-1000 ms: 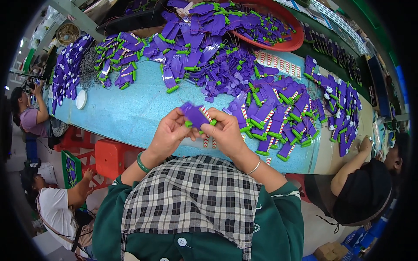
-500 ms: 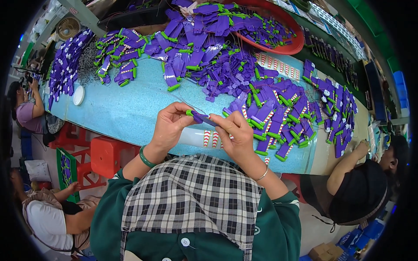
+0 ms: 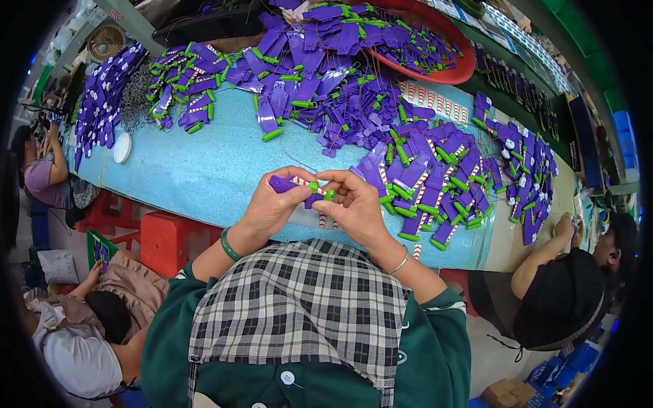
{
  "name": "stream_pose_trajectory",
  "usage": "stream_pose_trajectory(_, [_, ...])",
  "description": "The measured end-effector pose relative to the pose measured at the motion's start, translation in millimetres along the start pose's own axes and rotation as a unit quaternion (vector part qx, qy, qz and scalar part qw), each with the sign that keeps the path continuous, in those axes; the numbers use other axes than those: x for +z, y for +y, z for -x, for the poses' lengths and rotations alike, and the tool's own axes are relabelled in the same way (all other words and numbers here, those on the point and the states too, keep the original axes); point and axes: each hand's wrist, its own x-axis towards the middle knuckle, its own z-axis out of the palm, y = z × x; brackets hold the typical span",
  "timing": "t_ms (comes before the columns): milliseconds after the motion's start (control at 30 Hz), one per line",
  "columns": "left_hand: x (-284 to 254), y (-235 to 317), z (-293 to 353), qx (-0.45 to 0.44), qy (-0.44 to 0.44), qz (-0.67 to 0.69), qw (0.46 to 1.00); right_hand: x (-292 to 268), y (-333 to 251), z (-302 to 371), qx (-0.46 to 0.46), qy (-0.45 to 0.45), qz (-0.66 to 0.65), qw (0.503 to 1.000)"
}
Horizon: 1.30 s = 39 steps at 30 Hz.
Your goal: The person peels stickers from a backing sheet and attaches them onto plastic toy parts, pressing them firmly into place and setting the assembled pieces on the table.
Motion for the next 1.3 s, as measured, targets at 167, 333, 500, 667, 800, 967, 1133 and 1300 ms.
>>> stream_pose_trajectory(167, [-10.1,-5.8,-0.1,0.082,-0.07,0.003,0.994,-13.7,-1.5,-3.0,-0.07,-0.067,0.067,0.993])
stream_pose_trajectory(333, [-6.5,25.2,4.5,0.08,-0.085,-0.106,0.987,-24.6,-31.7,-21.1,-0.115,-0.195,0.247,0.942])
stream_pose_trajectory(500, [-8.3,42.0,7.8,0.152,-0.126,-0.425,0.883,-6.3,-37.1,-28.8,-0.186,-0.219,0.339,0.896])
stream_pose_trajectory(667, [-33.1,65.1,16.8,0.074,-0.071,-0.408,0.907,-15.2,-36.7,-47.6,-0.203,-0.13,0.613,0.753])
stream_pose_trajectory(800, [-40.4,77.7,21.9,0.156,0.124,-0.211,0.957,-31.4,-12.0,-68.3,-0.252,-0.071,0.706,0.658])
stream_pose_trajectory(967, [-50.5,76.4,17.8,0.291,0.146,-0.075,0.943,-22.8,4.2,-74.9,-0.279,-0.095,0.756,0.585])
stream_pose_trajectory(1133, [-53.3,55.0,10.7,0.289,0.159,-0.044,0.943,-21.1,4.9,-75.1,-0.268,-0.078,0.717,0.639])
stream_pose_trajectory(1300, [-46.8,18.4,2.0,0.119,0.086,-0.15,0.978,-16.7,-25.9,-61.8,-0.137,-0.098,0.434,0.885])
